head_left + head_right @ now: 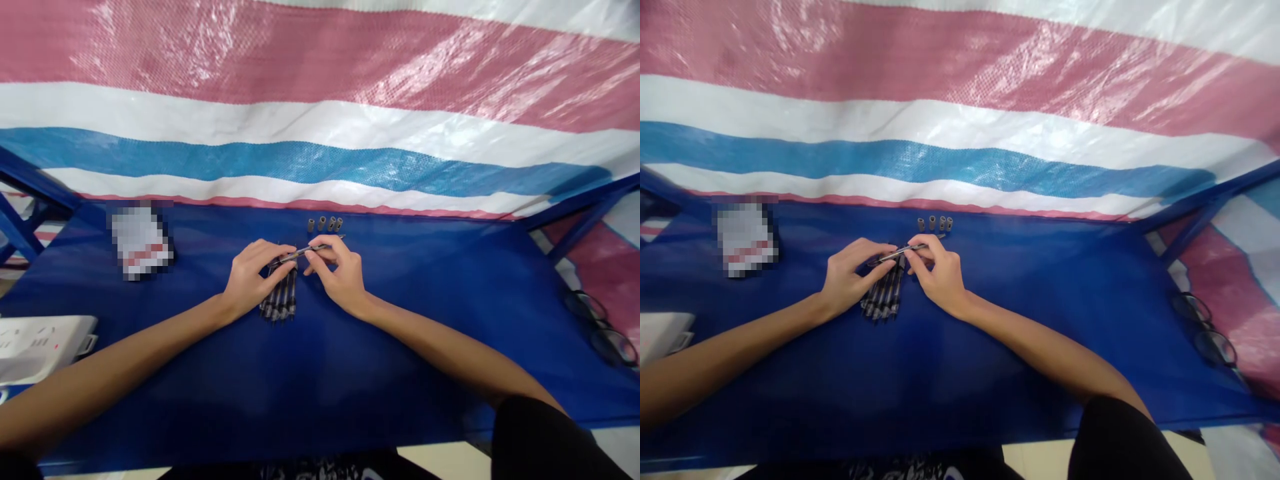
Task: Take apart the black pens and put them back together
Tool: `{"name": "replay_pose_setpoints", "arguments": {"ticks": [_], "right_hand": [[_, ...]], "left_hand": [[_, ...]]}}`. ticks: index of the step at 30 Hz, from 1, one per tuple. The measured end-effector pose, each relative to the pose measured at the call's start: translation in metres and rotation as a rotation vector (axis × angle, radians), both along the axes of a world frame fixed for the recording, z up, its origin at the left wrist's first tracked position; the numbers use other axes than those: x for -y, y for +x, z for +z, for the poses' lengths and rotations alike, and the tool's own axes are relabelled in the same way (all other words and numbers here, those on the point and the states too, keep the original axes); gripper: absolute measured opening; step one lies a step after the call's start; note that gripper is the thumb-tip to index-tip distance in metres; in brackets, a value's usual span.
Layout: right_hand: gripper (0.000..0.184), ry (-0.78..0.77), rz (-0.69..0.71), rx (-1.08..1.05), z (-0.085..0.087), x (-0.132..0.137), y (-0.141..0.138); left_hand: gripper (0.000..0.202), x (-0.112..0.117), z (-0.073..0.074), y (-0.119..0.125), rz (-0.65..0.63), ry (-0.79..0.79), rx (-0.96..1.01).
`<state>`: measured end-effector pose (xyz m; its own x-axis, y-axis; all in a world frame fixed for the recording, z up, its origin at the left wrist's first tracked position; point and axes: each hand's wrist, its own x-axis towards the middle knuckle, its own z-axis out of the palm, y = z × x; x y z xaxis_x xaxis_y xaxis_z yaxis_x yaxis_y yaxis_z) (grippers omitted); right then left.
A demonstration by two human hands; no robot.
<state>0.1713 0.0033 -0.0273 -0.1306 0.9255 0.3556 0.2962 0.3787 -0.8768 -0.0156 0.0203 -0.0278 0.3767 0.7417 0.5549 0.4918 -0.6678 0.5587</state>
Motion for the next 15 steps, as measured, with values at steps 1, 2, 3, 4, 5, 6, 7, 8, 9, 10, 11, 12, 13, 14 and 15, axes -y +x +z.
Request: {"name": "replay_pose_setpoints", "arguments": {"ticks": [1, 2, 3, 4, 5, 6, 7, 8, 9, 10, 11, 12, 13, 14, 15], "right_hand": [[0.014, 0.007, 0.001, -0.006, 0.000, 0.000, 0.000], [0.015, 0.011, 0.002, -0.009, 0.001, 0.000, 0.000], [0.016, 0.014, 0.000, -0.010, 0.002, 0.000, 0.000], [0.018, 0.015, -0.007, -0.006, 0.004, -0.001, 0.001], [0.021, 0.018, -0.023, 0.004, 0.006, -0.003, 0.001], [0.025, 0.026, -0.046, 0.017, 0.009, -0.005, 0.003], [0.027, 0.042, -0.072, 0.032, 0.012, -0.008, 0.005], [0.025, 0.070, -0.090, 0.051, 0.015, -0.011, 0.008], [0.021, 0.106, -0.085, 0.079, 0.019, -0.015, 0.010], [0.016, 0.144, -0.054, 0.114, 0.022, -0.019, 0.013], [0.015, 0.183, -0.009, 0.156, 0.025, -0.022, 0.016], [0.016, 0.218, 0.041, 0.204, 0.026, -0.025, 0.019], [0.017, 0.247, 0.087, 0.252, 0.027, -0.027, 0.021], [0.016, 0.268, 0.121, 0.293, 0.028, -0.029, 0.023], [0.016, 0.284, 0.142, 0.327, 0.027, -0.030, 0.024]], "left_hand": [[0.019, -0.001, -0.001, 0.000, 0.014, 0.019, -0.010], [0.019, -0.001, -0.002, 0.000, 0.032, 0.029, -0.016], [0.019, -0.002, -0.003, 0.000, 0.051, 0.033, -0.017], [0.020, -0.002, -0.004, -0.001, 0.073, 0.031, -0.013], [0.021, -0.003, -0.005, -0.002, 0.094, 0.023, -0.006], [0.021, -0.003, -0.005, -0.003, 0.111, 0.013, 0.005], [0.022, -0.003, -0.005, -0.004, 0.120, 0.001, 0.017], [0.022, -0.003, -0.005, -0.004, 0.123, -0.012, 0.026], [0.022, -0.003, -0.005, -0.005, 0.120, -0.024, 0.026], [0.022, -0.004, -0.005, -0.005, 0.115, -0.033, 0.018], [0.022, -0.004, -0.005, -0.005, 0.110, -0.041, 0.000], [0.023, -0.005, -0.005, -0.005, 0.105, -0.049, -0.028], [0.024, -0.005, -0.005, -0.004, 0.097, -0.055, -0.063], [0.025, -0.006, -0.006, -0.004, 0.084, -0.056, -0.101], [0.025, -0.006, -0.007, -0.003, 0.068, -0.051, -0.136]]}}
